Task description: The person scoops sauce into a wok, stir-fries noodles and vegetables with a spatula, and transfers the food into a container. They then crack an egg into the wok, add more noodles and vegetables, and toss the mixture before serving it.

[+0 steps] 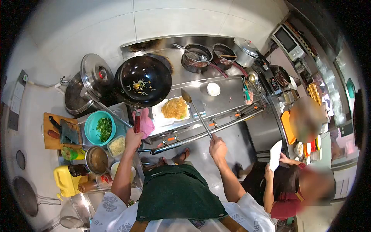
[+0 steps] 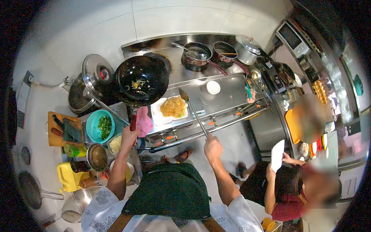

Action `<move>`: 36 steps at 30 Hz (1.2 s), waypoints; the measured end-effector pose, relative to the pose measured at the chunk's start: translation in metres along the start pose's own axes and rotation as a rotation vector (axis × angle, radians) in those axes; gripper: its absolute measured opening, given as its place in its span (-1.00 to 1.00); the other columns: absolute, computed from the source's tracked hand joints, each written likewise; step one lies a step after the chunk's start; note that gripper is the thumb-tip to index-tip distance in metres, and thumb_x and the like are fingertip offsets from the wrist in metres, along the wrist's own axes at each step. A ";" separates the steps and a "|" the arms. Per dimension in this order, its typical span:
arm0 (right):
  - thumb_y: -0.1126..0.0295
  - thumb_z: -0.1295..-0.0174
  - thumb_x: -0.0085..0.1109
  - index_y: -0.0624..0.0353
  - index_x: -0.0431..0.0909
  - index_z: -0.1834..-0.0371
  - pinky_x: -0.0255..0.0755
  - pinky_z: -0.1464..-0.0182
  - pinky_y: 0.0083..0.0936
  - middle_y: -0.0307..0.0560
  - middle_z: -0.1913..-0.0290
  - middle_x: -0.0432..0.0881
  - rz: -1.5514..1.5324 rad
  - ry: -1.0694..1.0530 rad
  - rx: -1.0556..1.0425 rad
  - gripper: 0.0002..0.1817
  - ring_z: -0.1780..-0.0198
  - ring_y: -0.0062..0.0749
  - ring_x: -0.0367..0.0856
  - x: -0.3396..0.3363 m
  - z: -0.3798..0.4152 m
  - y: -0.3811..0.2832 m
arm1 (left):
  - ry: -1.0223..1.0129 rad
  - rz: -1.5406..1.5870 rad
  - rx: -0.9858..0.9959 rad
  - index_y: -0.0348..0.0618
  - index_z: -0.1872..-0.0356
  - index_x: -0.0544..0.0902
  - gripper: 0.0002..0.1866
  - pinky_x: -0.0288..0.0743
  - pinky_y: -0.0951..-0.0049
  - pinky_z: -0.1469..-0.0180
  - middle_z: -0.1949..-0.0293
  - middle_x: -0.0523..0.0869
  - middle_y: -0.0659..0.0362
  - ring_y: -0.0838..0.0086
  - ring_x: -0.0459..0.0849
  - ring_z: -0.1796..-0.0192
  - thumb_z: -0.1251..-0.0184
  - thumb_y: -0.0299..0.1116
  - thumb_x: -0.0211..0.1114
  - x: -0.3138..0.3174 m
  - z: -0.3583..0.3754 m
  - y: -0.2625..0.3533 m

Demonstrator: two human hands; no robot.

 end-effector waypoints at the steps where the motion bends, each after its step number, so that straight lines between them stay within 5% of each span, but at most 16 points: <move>1: 0.35 -0.25 0.20 -0.05 0.61 -0.21 0.55 0.04 -0.05 0.20 0.11 0.70 -0.078 0.024 -0.017 -0.58 0.07 0.24 0.67 0.004 -0.007 -0.002 | 0.014 -0.022 -0.001 -0.18 0.37 0.54 -0.89 0.29 0.45 0.72 0.68 0.47 0.28 0.55 0.46 0.75 -0.13 -0.42 0.29 -0.002 0.000 -0.001; 2: 0.35 -0.25 0.21 0.07 0.66 -0.15 0.55 -0.02 -0.16 0.29 0.09 0.72 -0.207 -0.023 0.035 -0.62 0.00 0.17 0.71 0.004 -0.009 0.003 | 0.031 -0.040 -0.002 -0.18 0.37 0.55 -0.89 0.29 0.44 0.72 0.69 0.48 0.27 0.54 0.47 0.75 -0.13 -0.42 0.28 -0.002 0.001 -0.002; 5: 0.41 -0.25 0.23 0.25 0.67 -0.07 0.45 0.33 -0.36 -0.13 0.52 0.58 -0.428 -0.080 -0.052 -0.67 0.45 -0.41 0.58 -0.012 -0.017 0.000 | 0.056 -0.112 0.019 -0.22 0.38 0.60 -0.88 0.36 0.36 0.67 0.67 0.56 0.17 0.44 0.53 0.73 -0.12 -0.39 0.29 -0.007 0.007 -0.006; 6: 0.30 -0.31 0.20 0.28 0.67 -0.02 0.54 0.05 -0.32 0.22 0.28 0.73 -0.460 -0.165 0.064 -0.68 0.15 -0.22 0.76 -0.016 -0.026 -0.003 | 0.061 -0.129 0.024 -0.23 0.37 0.61 -0.86 0.40 0.33 0.64 0.66 0.58 0.14 0.41 0.56 0.72 -0.12 -0.38 0.29 -0.008 0.004 -0.013; 9: 0.27 -0.34 0.13 0.33 0.67 0.17 0.49 0.25 -0.34 0.10 0.44 0.68 -0.236 -0.338 -0.144 -0.70 0.32 -0.26 0.71 -0.052 -0.079 -0.056 | 0.131 -0.304 0.111 -0.26 0.23 0.65 -0.73 0.57 0.13 0.32 0.47 0.72 -0.08 0.05 0.74 0.41 -0.10 -0.30 0.32 -0.005 -0.008 -0.034; 12: 0.28 -0.24 0.17 0.34 0.70 0.18 0.57 0.17 -0.21 0.25 0.36 0.71 -0.031 -0.467 -0.212 -0.69 0.24 -0.03 0.75 -0.053 -0.150 -0.097 | 0.168 -0.377 0.094 -0.26 0.16 0.66 -0.68 0.56 0.02 0.07 0.25 0.75 -0.24 -0.16 0.72 0.10 -0.09 -0.30 0.33 0.008 -0.008 -0.032; 16: 0.35 -0.15 0.14 0.29 0.73 0.24 0.62 0.05 -0.14 0.34 0.23 0.73 0.222 -0.338 -0.391 -0.74 0.13 0.17 0.74 -0.040 -0.213 -0.167 | 0.129 -0.428 0.185 -0.31 0.24 0.64 -0.73 0.54 0.02 0.10 0.31 0.73 -0.24 -0.17 0.71 0.14 -0.09 -0.34 0.30 0.018 0.002 -0.014; 20: 0.42 -0.15 0.11 0.26 0.71 0.24 0.63 0.07 -0.11 0.24 0.26 0.74 0.236 -0.182 -0.581 -0.78 0.15 0.11 0.75 -0.061 -0.168 -0.240 | 0.049 -0.357 0.282 -0.22 0.30 0.55 -0.85 0.35 0.35 0.68 0.69 0.55 0.16 0.43 0.52 0.75 -0.20 -0.38 0.28 0.026 -0.019 -0.042; 23: 0.43 -0.23 0.11 0.12 0.63 -0.06 0.62 0.19 -0.12 0.06 0.20 0.71 0.503 -0.103 -0.925 -0.68 0.19 -0.01 0.76 -0.061 -0.133 -0.241 | -0.006 -0.245 0.044 -0.28 0.31 0.60 -0.82 0.48 0.19 0.48 0.57 0.64 -0.01 0.20 0.66 0.59 -0.09 -0.39 0.27 0.017 -0.002 -0.012; 26: 0.38 -0.30 0.08 0.09 0.61 -0.10 0.63 0.21 -0.18 0.05 0.05 0.69 0.754 -0.182 -0.989 -0.68 0.18 -0.07 0.77 -0.093 -0.126 -0.222 | 0.033 -0.168 0.033 -0.26 0.29 0.60 -0.83 0.41 0.29 0.60 0.61 0.62 0.09 0.37 0.57 0.71 -0.10 -0.41 0.27 0.004 -0.002 -0.005; 29: 0.36 -0.32 0.06 0.12 0.52 -0.25 0.65 0.23 -0.32 0.07 -0.06 0.63 0.811 -0.094 -0.968 -0.58 0.13 -0.16 0.77 -0.108 -0.143 -0.208 | 0.023 -0.207 0.068 -0.24 0.27 0.60 -0.80 0.41 0.32 0.60 0.60 0.64 0.09 0.39 0.59 0.69 -0.10 -0.38 0.30 -0.007 -0.009 -0.008; 32: 0.39 -0.31 0.02 -0.10 0.38 -0.41 0.66 0.11 -0.19 0.12 -0.11 0.59 0.676 -0.073 -0.673 -0.45 0.06 -0.06 0.75 -0.077 -0.153 -0.205 | 0.053 -0.281 0.061 -0.26 0.27 0.61 -0.77 0.48 0.23 0.51 0.56 0.67 0.03 0.26 0.66 0.61 -0.12 -0.33 0.34 -0.013 -0.002 0.002; 35: 0.38 -0.31 0.04 0.11 0.41 -0.34 0.66 0.18 -0.24 0.15 -0.03 0.60 0.576 0.100 -0.760 -0.51 0.14 -0.03 0.76 -0.027 -0.151 -0.210 | 0.088 -0.379 0.174 -0.28 0.25 0.63 -0.73 0.55 0.13 0.35 0.48 0.72 -0.06 0.06 0.72 0.44 -0.12 -0.28 0.36 -0.012 -0.027 -0.030; 36: 0.39 -0.30 0.02 0.05 0.38 -0.38 0.66 0.14 -0.18 0.21 -0.06 0.59 0.551 -0.035 -0.721 -0.47 0.11 0.03 0.75 -0.022 -0.145 -0.207 | 0.099 -0.395 0.203 -0.28 0.24 0.63 -0.72 0.55 0.10 0.30 0.44 0.72 -0.09 0.02 0.72 0.38 -0.12 -0.28 0.36 -0.013 -0.026 -0.027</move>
Point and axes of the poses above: each hand's wrist, its own z-axis away from the middle knuckle, its own x-axis out of the palm, y = z × x, the point moved 5 cm from there along -z, towards the middle knuckle
